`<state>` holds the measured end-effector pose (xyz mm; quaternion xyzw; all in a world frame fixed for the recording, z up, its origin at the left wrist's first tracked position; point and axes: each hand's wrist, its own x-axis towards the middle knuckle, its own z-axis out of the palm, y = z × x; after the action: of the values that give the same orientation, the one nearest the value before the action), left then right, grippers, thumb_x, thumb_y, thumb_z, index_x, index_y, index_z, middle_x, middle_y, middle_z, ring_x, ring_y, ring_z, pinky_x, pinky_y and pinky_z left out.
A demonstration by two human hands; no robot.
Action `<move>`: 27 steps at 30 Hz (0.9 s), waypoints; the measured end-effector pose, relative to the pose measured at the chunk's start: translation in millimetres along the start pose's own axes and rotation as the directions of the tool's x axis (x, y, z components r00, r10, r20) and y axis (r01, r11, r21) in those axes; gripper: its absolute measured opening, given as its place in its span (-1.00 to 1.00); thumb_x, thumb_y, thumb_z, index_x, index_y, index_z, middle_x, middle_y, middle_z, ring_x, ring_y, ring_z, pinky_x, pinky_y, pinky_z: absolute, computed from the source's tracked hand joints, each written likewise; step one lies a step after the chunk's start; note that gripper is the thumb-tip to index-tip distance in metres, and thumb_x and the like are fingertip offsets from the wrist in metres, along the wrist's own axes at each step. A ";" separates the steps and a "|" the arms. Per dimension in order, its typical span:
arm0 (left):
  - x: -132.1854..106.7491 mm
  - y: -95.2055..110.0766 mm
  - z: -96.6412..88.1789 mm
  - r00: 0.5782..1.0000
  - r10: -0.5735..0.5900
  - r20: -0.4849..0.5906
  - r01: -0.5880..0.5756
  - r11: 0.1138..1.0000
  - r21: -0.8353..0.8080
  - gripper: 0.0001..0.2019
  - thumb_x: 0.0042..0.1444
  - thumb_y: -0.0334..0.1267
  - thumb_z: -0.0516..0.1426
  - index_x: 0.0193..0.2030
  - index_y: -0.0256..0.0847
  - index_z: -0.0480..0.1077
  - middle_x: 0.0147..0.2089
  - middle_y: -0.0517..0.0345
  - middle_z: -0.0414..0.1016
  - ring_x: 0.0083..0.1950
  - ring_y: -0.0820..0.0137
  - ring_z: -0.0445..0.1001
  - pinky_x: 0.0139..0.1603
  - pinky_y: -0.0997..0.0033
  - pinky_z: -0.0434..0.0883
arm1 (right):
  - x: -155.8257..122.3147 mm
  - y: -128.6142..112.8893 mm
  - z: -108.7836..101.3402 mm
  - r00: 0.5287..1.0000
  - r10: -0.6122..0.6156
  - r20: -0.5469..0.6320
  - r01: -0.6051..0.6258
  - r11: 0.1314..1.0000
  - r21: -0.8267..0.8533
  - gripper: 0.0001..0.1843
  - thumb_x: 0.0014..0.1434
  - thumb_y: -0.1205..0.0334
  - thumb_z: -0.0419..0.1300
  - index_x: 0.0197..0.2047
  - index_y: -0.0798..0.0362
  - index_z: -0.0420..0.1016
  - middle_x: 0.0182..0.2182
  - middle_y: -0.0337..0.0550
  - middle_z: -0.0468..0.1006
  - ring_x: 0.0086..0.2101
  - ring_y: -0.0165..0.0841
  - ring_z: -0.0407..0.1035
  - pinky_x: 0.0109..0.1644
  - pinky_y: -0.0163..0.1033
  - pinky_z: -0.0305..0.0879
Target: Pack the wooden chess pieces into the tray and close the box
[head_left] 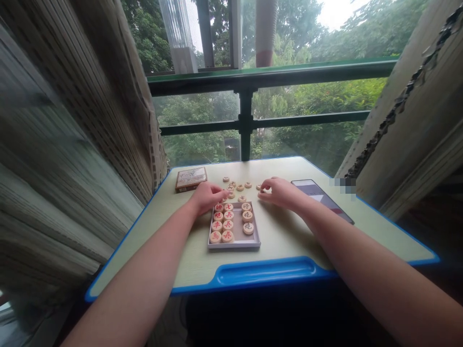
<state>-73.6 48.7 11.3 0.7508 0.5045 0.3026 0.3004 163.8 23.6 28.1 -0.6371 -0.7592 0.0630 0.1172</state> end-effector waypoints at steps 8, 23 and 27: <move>2.2 -2.7 -1.2 1.000 -0.019 0.023 0.021 0.996 -0.082 -0.65 -0.14 -0.02 0.17 -0.56 -0.34 0.51 -0.59 0.03 0.48 -0.50 0.39 0.40 -0.42 0.42 0.31 | -1.2 -3.8 2.4 0.999 -0.023 0.042 0.018 0.993 0.113 -0.74 0.05 0.19 0.14 -0.19 0.09 0.49 -0.19 -0.07 0.53 -0.29 -0.32 0.40 -0.23 -0.29 0.26; 7.4 -15.9 -6.0 0.974 0.122 -0.190 -0.075 0.969 0.235 -0.62 -0.04 0.00 0.07 -0.63 -0.29 0.42 -0.70 0.23 0.26 -0.57 0.51 0.17 -0.51 0.47 0.10 | 5.6 7.2 4.5 0.985 0.136 -0.108 -0.125 0.986 0.108 -0.68 -0.03 0.42 0.10 -0.16 0.09 0.48 -0.23 -0.10 0.54 -0.31 -0.36 0.38 -0.28 -0.34 0.21; 6.3 -16.1 -7.2 0.983 0.107 -0.149 -0.076 0.977 0.201 -0.58 -0.03 0.04 0.05 -0.61 -0.29 0.42 -0.71 0.24 0.23 -0.57 0.50 0.18 -0.50 0.46 0.08 | 5.4 3.1 5.0 0.985 0.112 -0.132 -0.097 0.989 0.113 -0.78 0.05 0.33 0.07 -0.26 0.08 0.51 -0.28 -0.11 0.55 -0.31 -0.35 0.38 -0.29 -0.33 0.19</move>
<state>-86.3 60.6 4.6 0.7725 0.5187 0.3245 0.1701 164.6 29.7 23.1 -0.6718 -0.7103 0.0650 0.1998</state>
